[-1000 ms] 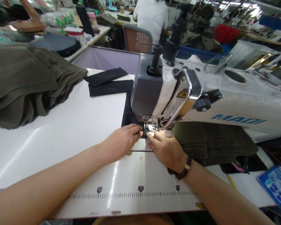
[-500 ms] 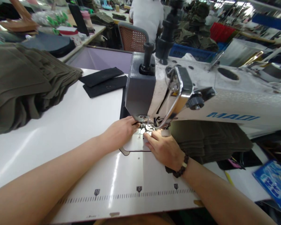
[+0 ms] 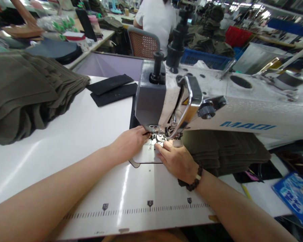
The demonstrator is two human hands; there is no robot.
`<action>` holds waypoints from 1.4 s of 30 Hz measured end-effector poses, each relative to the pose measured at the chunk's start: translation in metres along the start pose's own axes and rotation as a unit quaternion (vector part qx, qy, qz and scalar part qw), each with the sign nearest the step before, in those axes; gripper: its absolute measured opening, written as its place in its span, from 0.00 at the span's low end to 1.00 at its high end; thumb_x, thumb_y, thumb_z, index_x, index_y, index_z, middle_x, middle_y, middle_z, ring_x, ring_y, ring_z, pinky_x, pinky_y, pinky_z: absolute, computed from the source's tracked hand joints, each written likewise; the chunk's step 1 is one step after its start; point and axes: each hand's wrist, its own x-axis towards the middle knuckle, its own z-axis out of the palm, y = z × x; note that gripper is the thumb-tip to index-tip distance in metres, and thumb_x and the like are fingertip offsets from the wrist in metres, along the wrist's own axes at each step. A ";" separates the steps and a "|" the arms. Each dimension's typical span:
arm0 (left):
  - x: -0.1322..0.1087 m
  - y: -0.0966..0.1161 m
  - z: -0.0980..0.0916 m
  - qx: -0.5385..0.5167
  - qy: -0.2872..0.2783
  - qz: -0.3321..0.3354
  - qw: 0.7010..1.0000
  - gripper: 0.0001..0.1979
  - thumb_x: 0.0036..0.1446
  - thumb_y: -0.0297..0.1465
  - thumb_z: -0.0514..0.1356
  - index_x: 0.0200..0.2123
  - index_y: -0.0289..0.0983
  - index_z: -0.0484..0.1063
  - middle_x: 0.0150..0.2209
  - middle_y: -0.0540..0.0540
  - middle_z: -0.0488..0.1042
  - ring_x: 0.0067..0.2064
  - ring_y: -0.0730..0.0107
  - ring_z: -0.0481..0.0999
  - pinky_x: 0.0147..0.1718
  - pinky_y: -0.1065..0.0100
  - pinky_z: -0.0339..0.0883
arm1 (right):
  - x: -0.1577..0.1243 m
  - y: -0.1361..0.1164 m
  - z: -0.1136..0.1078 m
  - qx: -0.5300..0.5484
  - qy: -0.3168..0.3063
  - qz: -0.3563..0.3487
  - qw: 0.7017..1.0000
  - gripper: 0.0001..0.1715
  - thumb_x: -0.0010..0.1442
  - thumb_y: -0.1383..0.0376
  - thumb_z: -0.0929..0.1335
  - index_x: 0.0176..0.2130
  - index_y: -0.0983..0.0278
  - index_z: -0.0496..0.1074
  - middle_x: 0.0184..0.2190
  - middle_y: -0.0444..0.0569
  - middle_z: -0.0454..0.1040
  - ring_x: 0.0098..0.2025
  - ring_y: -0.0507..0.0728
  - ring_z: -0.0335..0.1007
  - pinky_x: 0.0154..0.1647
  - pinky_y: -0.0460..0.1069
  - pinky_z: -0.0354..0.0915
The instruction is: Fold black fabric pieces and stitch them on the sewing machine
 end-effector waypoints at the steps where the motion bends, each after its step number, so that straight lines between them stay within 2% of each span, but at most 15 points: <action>1: 0.000 0.000 0.000 0.003 0.003 0.001 1.000 0.06 0.54 0.21 0.55 0.28 0.33 0.71 0.31 0.44 0.72 0.38 0.66 0.71 0.36 0.71 0.66 | 0.000 0.000 0.000 0.001 0.001 0.000 1.000 0.12 0.59 0.65 0.65 0.44 0.64 0.67 0.32 0.47 0.70 0.33 0.54 0.61 0.30 0.49 0.50; 14: -0.001 0.001 0.001 -0.012 -0.008 -0.005 1.000 0.07 0.56 0.22 0.54 0.31 0.33 0.72 0.30 0.46 0.72 0.33 0.69 0.71 0.35 0.72 0.65 | 0.001 0.000 -0.001 0.008 0.000 0.000 1.000 0.12 0.58 0.65 0.66 0.43 0.64 0.68 0.32 0.47 0.71 0.32 0.54 0.61 0.30 0.49 0.49; 21: 0.001 0.000 0.004 -0.021 0.003 -0.024 0.999 0.09 0.56 0.22 0.52 0.35 0.33 0.72 0.37 0.42 0.72 0.41 0.64 0.71 0.39 0.68 0.66 | 0.000 0.000 0.001 0.018 -0.005 0.001 1.000 0.12 0.59 0.66 0.65 0.44 0.64 0.67 0.32 0.47 0.71 0.34 0.55 0.63 0.31 0.49 0.50; 26: -0.002 0.000 0.007 -0.030 0.014 -0.023 0.999 0.08 0.57 0.23 0.52 0.37 0.33 0.71 0.38 0.43 0.72 0.41 0.65 0.71 0.41 0.68 0.65 | 0.001 -0.002 -0.001 0.023 -0.012 0.007 1.000 0.13 0.58 0.68 0.65 0.44 0.65 0.67 0.31 0.47 0.71 0.33 0.55 0.64 0.31 0.49 0.51; 33: -0.003 0.004 0.003 -0.060 -0.002 -0.051 0.997 0.11 0.58 0.24 0.49 0.38 0.29 0.71 0.40 0.38 0.71 0.45 0.62 0.70 0.46 0.66 0.63 | 0.000 -0.003 0.000 0.033 0.001 -0.001 0.999 0.11 0.58 0.69 0.64 0.43 0.65 0.68 0.30 0.48 0.70 0.33 0.55 0.63 0.33 0.49 0.53; 37: -0.003 0.001 0.008 -0.054 0.009 -0.072 0.996 0.13 0.59 0.29 0.51 0.42 0.30 0.71 0.47 0.36 0.69 0.51 0.59 0.67 0.50 0.64 0.60 | -0.001 0.000 0.006 0.033 0.015 -0.012 0.999 0.11 0.59 0.68 0.63 0.43 0.65 0.68 0.30 0.49 0.69 0.32 0.56 0.62 0.34 0.49 0.54; 40: -0.019 0.001 0.009 -0.044 0.016 -0.094 0.995 0.14 0.59 0.28 0.51 0.45 0.31 0.70 0.51 0.34 0.66 0.53 0.57 0.66 0.51 0.61 0.60 | -0.004 0.002 0.008 0.060 0.029 -0.018 0.998 0.12 0.61 0.67 0.61 0.43 0.66 0.69 0.31 0.50 0.69 0.33 0.56 0.62 0.35 0.50 0.54; 42: -0.045 0.006 0.006 -0.038 0.021 -0.110 0.993 0.14 0.58 0.27 0.51 0.45 0.30 0.70 0.50 0.33 0.67 0.52 0.55 0.67 0.50 0.60 0.61 | -0.006 0.003 0.005 0.088 0.040 -0.033 0.995 0.12 0.62 0.67 0.59 0.42 0.66 0.69 0.31 0.50 0.69 0.33 0.56 0.62 0.36 0.51 0.55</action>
